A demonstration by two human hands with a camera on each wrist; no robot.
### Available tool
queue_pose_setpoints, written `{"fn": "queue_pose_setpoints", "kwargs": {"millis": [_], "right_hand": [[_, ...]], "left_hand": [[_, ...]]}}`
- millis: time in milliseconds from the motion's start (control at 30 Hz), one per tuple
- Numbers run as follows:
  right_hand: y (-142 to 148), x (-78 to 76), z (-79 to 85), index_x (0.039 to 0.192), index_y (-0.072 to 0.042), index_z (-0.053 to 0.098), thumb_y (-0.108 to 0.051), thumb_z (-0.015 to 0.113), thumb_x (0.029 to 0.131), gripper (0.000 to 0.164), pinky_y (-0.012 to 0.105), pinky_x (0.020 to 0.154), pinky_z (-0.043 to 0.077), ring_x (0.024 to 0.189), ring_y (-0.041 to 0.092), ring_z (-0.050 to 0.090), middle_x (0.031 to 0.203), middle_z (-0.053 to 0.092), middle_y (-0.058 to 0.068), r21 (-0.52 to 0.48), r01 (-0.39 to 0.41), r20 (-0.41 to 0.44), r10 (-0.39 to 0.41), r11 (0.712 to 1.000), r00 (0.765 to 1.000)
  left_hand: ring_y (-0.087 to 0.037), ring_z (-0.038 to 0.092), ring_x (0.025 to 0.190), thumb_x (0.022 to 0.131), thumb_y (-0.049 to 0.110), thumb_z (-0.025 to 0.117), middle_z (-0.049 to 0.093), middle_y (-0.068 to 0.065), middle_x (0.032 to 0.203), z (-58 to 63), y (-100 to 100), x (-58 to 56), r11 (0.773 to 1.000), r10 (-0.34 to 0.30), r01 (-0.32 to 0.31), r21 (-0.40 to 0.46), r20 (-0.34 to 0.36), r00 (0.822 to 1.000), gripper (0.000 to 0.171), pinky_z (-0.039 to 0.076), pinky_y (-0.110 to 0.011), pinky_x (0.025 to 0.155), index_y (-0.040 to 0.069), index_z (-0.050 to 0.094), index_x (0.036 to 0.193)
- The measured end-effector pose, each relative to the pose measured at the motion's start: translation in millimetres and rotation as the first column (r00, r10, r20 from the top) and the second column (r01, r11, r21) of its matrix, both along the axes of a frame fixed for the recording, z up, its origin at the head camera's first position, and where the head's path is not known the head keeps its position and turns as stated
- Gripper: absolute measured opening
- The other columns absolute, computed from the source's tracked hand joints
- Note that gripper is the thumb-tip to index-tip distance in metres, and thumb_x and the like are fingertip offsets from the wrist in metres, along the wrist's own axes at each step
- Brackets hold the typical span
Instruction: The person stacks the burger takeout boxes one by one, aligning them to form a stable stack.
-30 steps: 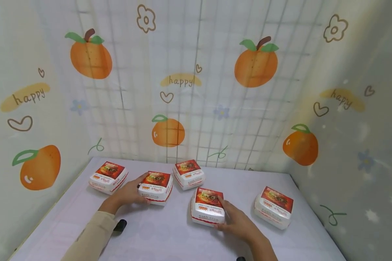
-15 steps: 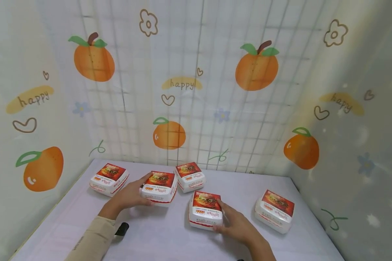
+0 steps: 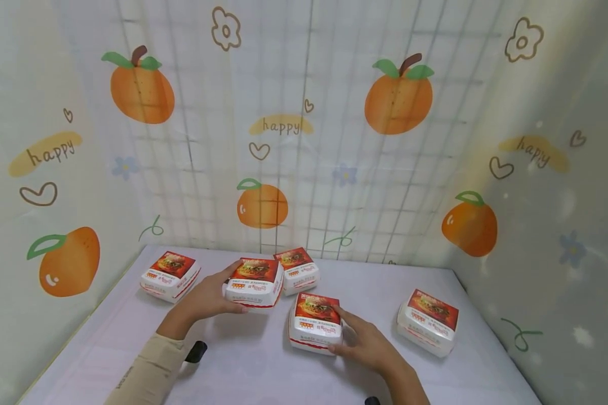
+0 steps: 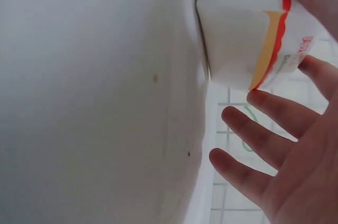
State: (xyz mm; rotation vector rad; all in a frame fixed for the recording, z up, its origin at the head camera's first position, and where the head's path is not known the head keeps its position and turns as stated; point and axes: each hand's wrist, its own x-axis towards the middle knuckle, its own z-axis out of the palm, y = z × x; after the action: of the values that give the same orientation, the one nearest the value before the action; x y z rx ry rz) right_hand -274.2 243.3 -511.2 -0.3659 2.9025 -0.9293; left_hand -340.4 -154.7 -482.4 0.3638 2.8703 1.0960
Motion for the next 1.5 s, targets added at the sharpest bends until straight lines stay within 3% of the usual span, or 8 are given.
{"fn": "queue_pose_setpoints", "kwargs": {"millis": [133, 333, 667, 967, 1267, 1500], "right_hand": [[-4.4, -4.6, 1.1, 0.15, -0.033, 0.038, -0.069, 0.075, 0.067, 0.098, 0.062, 0.104, 0.031, 0.134, 0.037, 0.039, 0.147, 0.046, 0.007, -0.012, 0.008, 0.003, -0.008, 1.0, 1.0], [-7.8, -5.8, -1.9, 0.15, -0.032, 0.04, -0.069, 0.075, 0.065, 0.099, 0.061, 0.104, 0.033, 0.133, 0.036, 0.042, 0.145, 0.048, 0.008, -0.02, -0.013, -0.004, 0.013, 1.0, 1.0], [-16.5, -3.7, -2.3, 0.15, -0.029, 0.04, -0.073, 0.071, 0.066, 0.099, 0.059, 0.104, 0.034, 0.132, 0.035, 0.042, 0.145, 0.048, 0.007, 0.035, -0.027, -0.047, 0.029, 0.999, 0.998], [-20.0, -4.9, -1.4, 0.15, -0.029, 0.04, -0.074, 0.07, 0.067, 0.099, 0.059, 0.102, 0.036, 0.131, 0.034, 0.045, 0.144, 0.05, 0.006, 0.061, -0.03, -0.064, 0.034, 0.998, 0.997], [-21.2, -5.9, 0.8, 0.15, -0.027, 0.04, -0.076, 0.067, 0.068, 0.1, 0.058, 0.102, 0.036, 0.13, 0.034, 0.045, 0.144, 0.049, 0.007, 0.086, -0.036, -0.078, 0.043, 0.996, 0.996], [-18.9, -7.7, 12.0, 0.151, -0.032, 0.038, -0.079, 0.063, 0.07, 0.096, 0.057, 0.102, 0.037, 0.131, 0.032, 0.045, 0.145, 0.048, 0.003, 0.112, 0.008, -0.099, 0.003, 0.994, 0.995]], "left_hand": [[-0.023, 0.049, 0.115, 0.05, 0.074, 0.081, 0.048, 0.0, 0.141, 4.4, 6.7, 1.8, 1.0, 0.0, 0.0, -0.006, -0.024, 1.0, 0.122, 0.045, -0.054, 0.092, 0.048, 0.019, 0.152], [-0.021, 0.048, 0.117, 0.05, 0.075, 0.08, 0.047, 0.001, 0.143, 0.9, 19.4, 8.1, 1.0, -0.027, 0.027, -0.007, -0.057, 0.998, 0.123, 0.045, -0.053, 0.091, 0.045, 0.02, 0.153], [-0.021, 0.045, 0.125, 0.051, 0.079, 0.076, 0.045, 0.003, 0.145, -0.2, 39.2, 12.1, 0.996, -0.091, 0.089, -0.028, -0.087, 0.992, 0.125, 0.043, -0.056, 0.095, 0.042, 0.017, 0.154], [-0.021, 0.047, 0.122, 0.053, 0.08, 0.074, 0.046, 0.001, 0.144, 5.5, 52.0, 15.5, 0.991, -0.13, 0.124, -0.054, -0.127, 0.983, 0.125, 0.045, -0.055, 0.093, 0.034, 0.019, 0.156], [-0.02, 0.048, 0.123, 0.052, 0.082, 0.073, 0.047, 0.002, 0.145, 11.2, 59.5, 19.6, 0.991, -0.118, 0.108, -0.083, -0.129, 0.985, 0.127, 0.045, -0.054, 0.093, 0.033, 0.019, 0.156], [-0.021, 0.048, 0.123, 0.054, 0.081, 0.073, 0.048, 0.0, 0.144, 14.6, 67.4, 22.5, 0.988, -0.124, 0.112, -0.102, -0.122, 0.985, 0.126, 0.046, -0.054, 0.092, 0.031, 0.019, 0.156]]}}
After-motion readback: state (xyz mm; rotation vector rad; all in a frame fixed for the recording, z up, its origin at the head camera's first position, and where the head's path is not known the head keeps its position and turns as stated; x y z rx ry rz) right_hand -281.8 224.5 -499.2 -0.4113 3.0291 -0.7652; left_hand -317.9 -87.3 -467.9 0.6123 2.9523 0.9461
